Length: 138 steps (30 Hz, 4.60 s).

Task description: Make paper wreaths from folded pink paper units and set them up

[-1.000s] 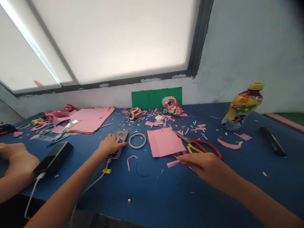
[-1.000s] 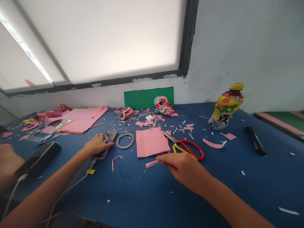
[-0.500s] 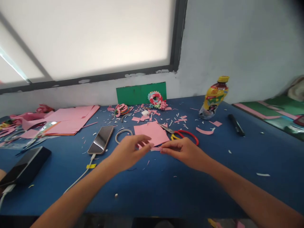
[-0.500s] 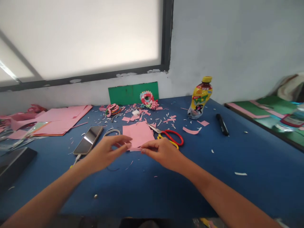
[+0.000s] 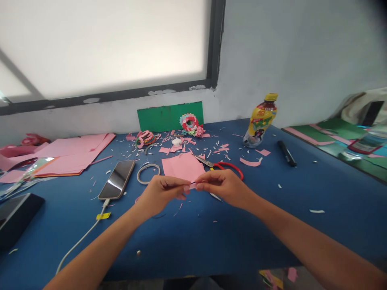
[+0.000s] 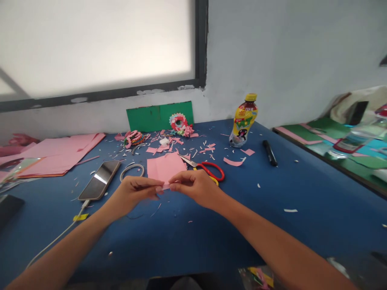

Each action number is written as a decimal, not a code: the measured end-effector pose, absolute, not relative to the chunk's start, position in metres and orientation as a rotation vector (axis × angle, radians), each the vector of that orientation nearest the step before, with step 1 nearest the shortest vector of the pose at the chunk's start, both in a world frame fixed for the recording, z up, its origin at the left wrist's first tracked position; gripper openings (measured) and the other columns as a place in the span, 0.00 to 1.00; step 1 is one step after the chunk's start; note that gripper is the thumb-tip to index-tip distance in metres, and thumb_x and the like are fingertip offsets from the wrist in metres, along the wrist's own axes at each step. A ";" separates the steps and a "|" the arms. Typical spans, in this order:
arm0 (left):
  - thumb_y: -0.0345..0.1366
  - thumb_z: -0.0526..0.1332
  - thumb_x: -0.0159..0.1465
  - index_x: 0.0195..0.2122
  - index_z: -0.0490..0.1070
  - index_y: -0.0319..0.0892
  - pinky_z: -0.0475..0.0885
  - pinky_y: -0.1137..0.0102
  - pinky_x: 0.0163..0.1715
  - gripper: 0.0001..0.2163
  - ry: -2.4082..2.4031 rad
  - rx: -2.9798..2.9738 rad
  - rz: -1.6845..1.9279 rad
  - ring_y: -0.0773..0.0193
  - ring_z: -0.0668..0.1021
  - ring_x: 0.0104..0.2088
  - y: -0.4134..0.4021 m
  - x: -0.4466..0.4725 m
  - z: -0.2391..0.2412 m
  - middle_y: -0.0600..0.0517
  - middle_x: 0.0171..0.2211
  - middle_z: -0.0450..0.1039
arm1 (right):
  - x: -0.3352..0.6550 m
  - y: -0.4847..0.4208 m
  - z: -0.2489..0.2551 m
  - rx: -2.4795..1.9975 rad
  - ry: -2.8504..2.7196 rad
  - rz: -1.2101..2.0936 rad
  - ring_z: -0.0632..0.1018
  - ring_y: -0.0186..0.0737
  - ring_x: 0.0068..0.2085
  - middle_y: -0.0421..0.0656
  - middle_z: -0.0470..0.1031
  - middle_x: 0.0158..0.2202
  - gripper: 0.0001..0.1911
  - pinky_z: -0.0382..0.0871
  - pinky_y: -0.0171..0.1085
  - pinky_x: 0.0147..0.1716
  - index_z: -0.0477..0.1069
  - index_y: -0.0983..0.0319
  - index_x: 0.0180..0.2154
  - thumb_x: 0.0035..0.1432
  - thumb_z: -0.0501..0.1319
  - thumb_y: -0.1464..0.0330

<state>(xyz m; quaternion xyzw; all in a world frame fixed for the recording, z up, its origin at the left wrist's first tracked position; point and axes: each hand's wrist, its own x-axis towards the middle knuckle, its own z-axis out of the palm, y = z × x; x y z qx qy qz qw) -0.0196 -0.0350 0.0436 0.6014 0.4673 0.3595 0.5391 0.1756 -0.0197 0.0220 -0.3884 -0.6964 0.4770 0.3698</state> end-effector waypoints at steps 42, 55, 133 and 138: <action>0.35 0.64 0.52 0.33 0.78 0.37 0.74 0.74 0.19 0.09 1.129 1.737 0.957 0.63 0.78 0.22 -0.045 -0.022 0.046 0.47 0.25 0.79 | 0.180 -0.023 0.027 -0.919 -1.589 1.544 0.73 0.28 0.25 0.39 0.77 0.26 0.12 0.64 0.29 0.24 0.77 0.62 0.33 0.44 0.67 0.65; 0.27 0.60 0.52 0.29 0.78 0.40 0.74 0.77 0.25 0.07 1.070 2.020 0.985 0.65 0.79 0.28 -0.045 -0.023 0.046 0.49 0.29 0.79 | 0.179 -0.019 0.022 -0.888 -1.446 1.649 0.78 0.34 0.32 0.40 0.78 0.29 0.11 0.71 0.34 0.35 0.77 0.60 0.31 0.40 0.69 0.67; 0.35 0.65 0.53 0.31 0.76 0.41 0.71 0.80 0.22 0.05 1.105 1.019 0.773 0.69 0.78 0.26 -0.040 -0.022 0.043 0.51 0.29 0.79 | 0.172 -0.021 0.024 -1.005 -1.151 1.669 0.76 0.28 0.23 0.37 0.75 0.23 0.08 0.72 0.29 0.28 0.76 0.62 0.25 0.38 0.70 0.68; 0.36 0.65 0.53 0.32 0.75 0.40 0.70 0.79 0.24 0.07 1.152 1.055 0.714 0.67 0.78 0.29 -0.038 -0.023 0.043 0.50 0.30 0.78 | 0.172 -0.020 0.021 -1.006 -1.160 1.701 0.76 0.28 0.23 0.37 0.75 0.23 0.09 0.71 0.29 0.28 0.76 0.62 0.26 0.38 0.70 0.67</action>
